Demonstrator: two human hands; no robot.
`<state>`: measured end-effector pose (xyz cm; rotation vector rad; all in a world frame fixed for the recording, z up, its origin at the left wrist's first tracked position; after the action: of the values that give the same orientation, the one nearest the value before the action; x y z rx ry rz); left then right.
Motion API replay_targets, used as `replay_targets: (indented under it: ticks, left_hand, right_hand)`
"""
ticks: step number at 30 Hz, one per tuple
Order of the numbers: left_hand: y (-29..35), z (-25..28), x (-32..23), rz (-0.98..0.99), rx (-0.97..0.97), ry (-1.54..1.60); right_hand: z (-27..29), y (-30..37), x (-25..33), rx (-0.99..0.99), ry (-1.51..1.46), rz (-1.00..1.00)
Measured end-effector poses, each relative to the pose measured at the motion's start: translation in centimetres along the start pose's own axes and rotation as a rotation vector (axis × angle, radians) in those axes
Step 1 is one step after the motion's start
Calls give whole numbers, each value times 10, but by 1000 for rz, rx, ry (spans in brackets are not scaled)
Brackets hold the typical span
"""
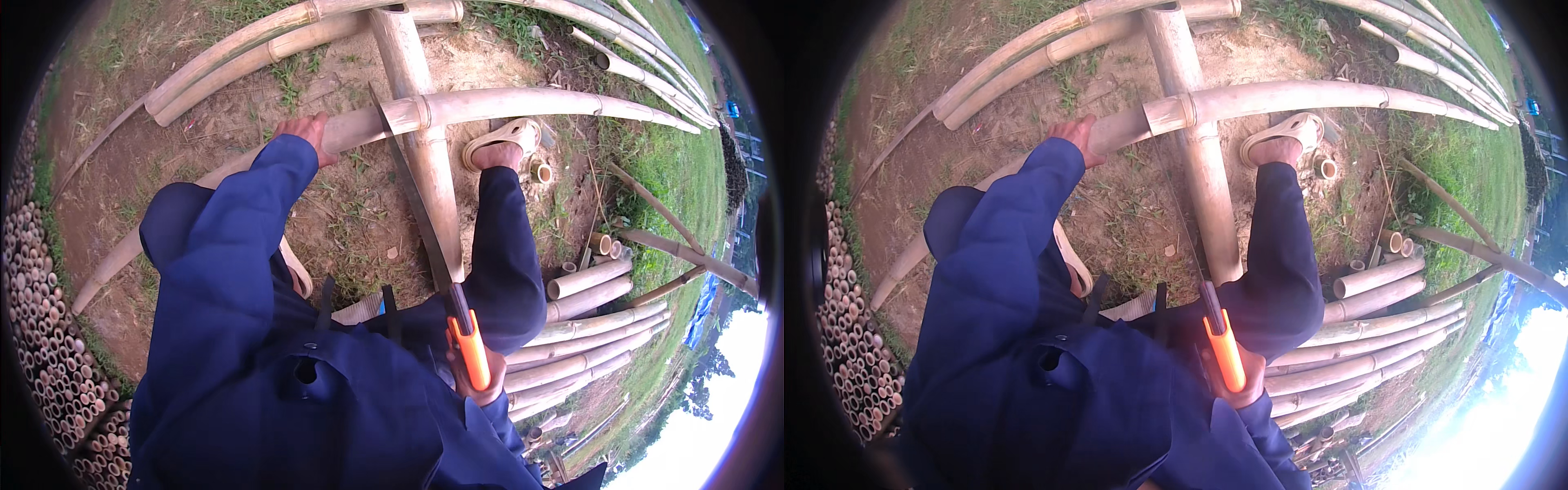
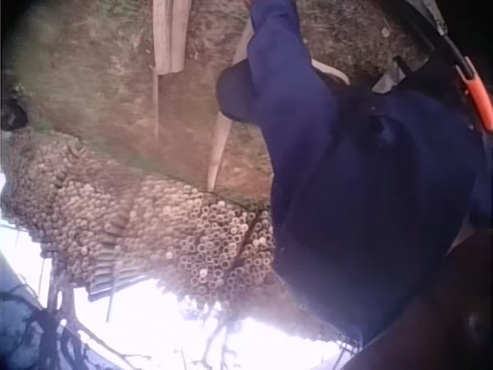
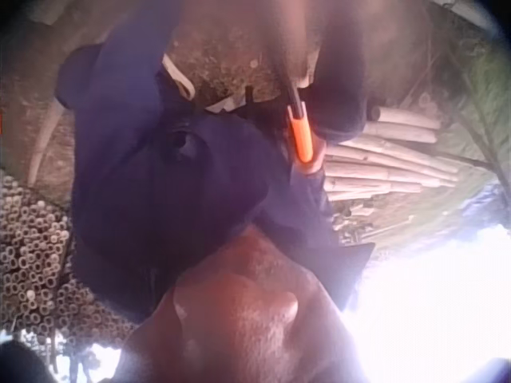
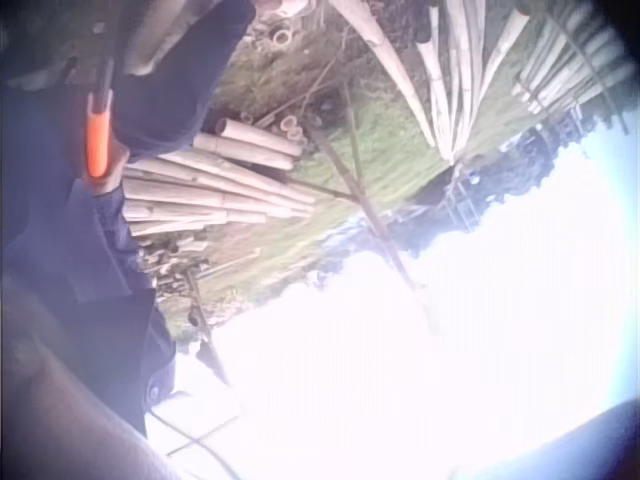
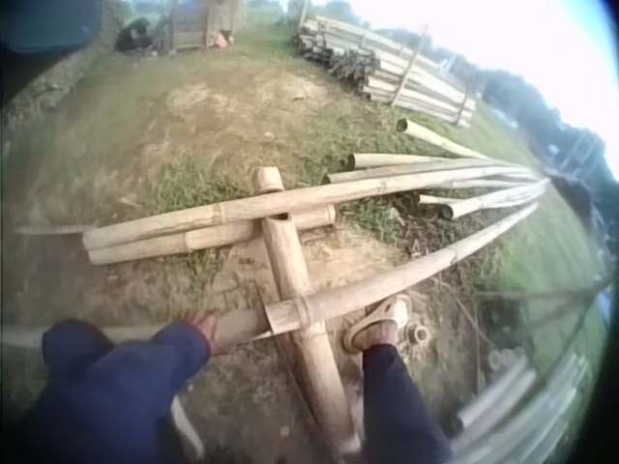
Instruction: The person uses a hand saw to cut bamboo poles into shorter sections. They position each pole on a makeshift support, saw through it, and then move the cut pieces aside. The process is repeated for several bamboo poles.
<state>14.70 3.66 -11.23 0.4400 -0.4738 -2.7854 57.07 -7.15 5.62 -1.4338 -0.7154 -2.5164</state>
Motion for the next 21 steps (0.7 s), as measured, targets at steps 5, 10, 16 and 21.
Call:
replay_targets:
  ticks: [5, 10, 16, 21]
  left_hand:
    - [-1, 1, -6, 9, -14, -5]
    - [3, 12, 0, 7, 11, -1]
    - [0, 1, -7, 23, 43, -16]
    - [6, 5, -1, -18, 42, 23]
  right_hand:
    - [-43, -78, 22, 46, -39, 22]
    - [-25, -42, 13, 76, -49, -48]
    - [-23, -58, 14, 47, 5, 22]
    - [-45, -83, 7, 82, -7, -56]
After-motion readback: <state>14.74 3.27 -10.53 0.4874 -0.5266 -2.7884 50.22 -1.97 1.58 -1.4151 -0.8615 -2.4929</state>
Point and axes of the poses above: each hand's wrist, its own y-axis away from the middle knuckle, its own z-axis out of the back of the hand, x = y × z, the point moved 6 cm from there along -y, towards the middle knuckle, and after that the axes turned 6 degrees about -z, right-handed, at the moved point
